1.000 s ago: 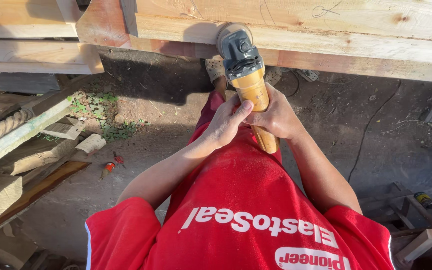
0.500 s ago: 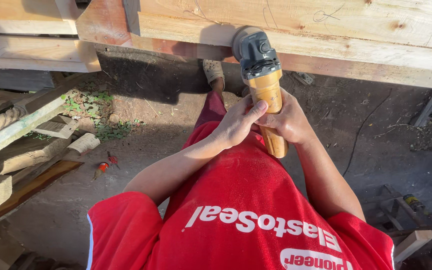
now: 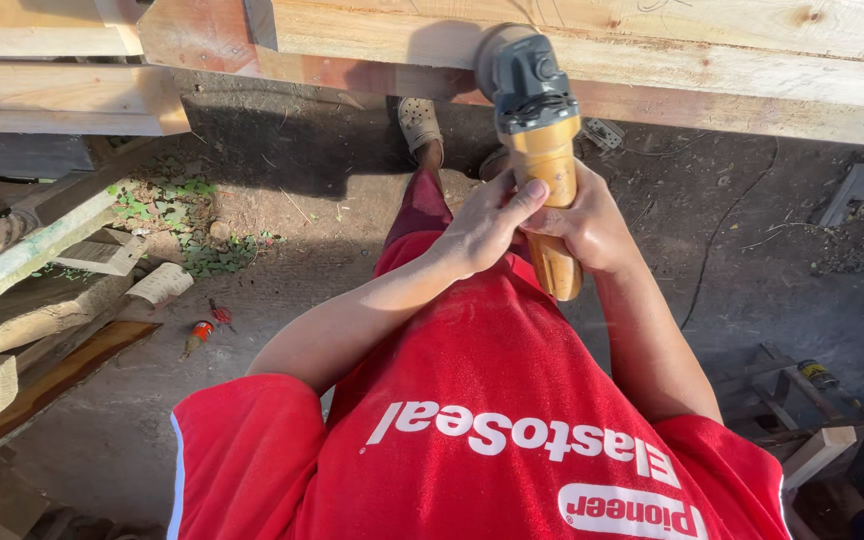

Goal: The person uses an angle grinder with a sanding disc to smooth the surface of a wooden plank. They hold the plank with one hand and move the tool along the wood, then flip the plank to sand the other side.

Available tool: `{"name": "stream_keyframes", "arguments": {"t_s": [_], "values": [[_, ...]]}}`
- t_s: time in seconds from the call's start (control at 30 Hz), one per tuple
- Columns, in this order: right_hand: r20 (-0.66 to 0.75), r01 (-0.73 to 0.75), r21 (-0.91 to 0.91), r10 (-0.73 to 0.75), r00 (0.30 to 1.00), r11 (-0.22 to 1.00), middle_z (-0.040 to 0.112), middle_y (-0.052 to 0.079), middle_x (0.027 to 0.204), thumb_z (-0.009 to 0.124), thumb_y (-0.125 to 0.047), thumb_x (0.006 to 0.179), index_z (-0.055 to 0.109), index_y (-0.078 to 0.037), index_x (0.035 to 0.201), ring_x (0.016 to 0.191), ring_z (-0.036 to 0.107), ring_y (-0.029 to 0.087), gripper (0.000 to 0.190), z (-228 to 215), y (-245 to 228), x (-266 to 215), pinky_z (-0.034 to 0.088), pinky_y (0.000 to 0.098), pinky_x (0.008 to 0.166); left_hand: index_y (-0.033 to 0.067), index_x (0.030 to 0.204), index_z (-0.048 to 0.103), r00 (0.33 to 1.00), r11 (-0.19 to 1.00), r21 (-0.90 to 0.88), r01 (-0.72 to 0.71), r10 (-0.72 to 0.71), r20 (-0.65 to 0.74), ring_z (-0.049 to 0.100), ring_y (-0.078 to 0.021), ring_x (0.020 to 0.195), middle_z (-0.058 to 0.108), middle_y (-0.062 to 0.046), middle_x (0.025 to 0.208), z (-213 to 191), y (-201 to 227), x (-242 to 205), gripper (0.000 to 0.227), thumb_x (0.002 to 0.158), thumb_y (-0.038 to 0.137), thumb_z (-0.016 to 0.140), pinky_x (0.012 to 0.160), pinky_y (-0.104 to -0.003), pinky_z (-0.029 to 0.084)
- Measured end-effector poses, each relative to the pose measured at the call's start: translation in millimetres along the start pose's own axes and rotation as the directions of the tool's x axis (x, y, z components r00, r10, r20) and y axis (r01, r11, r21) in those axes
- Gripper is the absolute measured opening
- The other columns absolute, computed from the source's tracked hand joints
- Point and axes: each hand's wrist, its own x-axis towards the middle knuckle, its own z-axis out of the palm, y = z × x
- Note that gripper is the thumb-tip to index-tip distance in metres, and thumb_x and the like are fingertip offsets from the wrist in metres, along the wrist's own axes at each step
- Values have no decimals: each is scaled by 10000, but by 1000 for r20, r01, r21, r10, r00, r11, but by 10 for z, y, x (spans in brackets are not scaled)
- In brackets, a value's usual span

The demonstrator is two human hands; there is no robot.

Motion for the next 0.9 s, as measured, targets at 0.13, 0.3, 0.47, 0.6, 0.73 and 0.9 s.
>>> {"name": "stream_keyframes", "arguments": {"t_s": [0.13, 0.3, 0.47, 0.6, 0.73, 0.9], "values": [[-177, 35, 57, -24, 984, 998, 683, 98, 994, 783, -101, 766, 615, 23, 1165, 858, 693, 189, 451, -299, 179, -253, 591, 344, 800, 54, 1250, 693, 993, 740, 663, -113, 106, 52, 748, -306, 960, 770, -154, 1007, -46, 488, 171, 498, 1005, 476, 593, 849, -413, 576], [-286, 84, 85, -57, 957, 993, 681, 118, 889, 757, -160, 801, 610, 19, 1113, 749, 682, 199, 389, -463, 335, -459, 586, 358, 710, -13, 975, 694, 793, 292, 929, -225, 609, 1, 715, -246, 696, 709, -107, 797, -718, 1300, 240, 490, 1058, 456, 578, 633, -431, 566], [-153, 73, -63, -82, 985, 995, 693, 83, 963, 792, -133, 794, 611, 21, 1150, 822, 683, 165, 428, -184, 301, -231, 586, 328, 768, -15, 1013, 683, 936, 419, 902, 101, -347, 56, 710, -290, 853, 728, -200, 887, -526, 788, 29, 664, 1119, 572, 394, 822, -435, 530], [-67, 66, -193, -80, 995, 979, 713, 51, 1021, 832, -179, 773, 616, 3, 1187, 916, 673, 118, 501, 62, 264, 23, 569, 293, 835, 25, 1470, 469, 986, 991, -110, 79, -62, 155, 619, -220, 1246, 618, -150, 1356, -182, -66, -144, 669, 1046, 542, 466, 1043, -419, 508], [-156, 37, -104, -53, 986, 994, 713, 57, 1060, 828, -179, 759, 607, -12, 1208, 956, 690, 140, 527, -3, 231, -128, 583, 325, 856, -11, 1476, 421, 979, 917, -349, 195, -159, 130, 641, -282, 1223, 559, -199, 1395, 51, -329, -12, 698, 1018, 509, 511, 1030, -458, 544], [-303, 108, 98, -74, 950, 989, 690, 76, 1108, 793, -123, 806, 586, -9, 1246, 981, 699, 176, 499, -240, 267, -416, 596, 341, 880, -47, 1451, 529, 965, 980, -146, 135, -97, 244, 630, -210, 1197, 637, -195, 1360, 450, -274, 360, 703, 1041, 523, 523, 1044, -383, 499]]}}
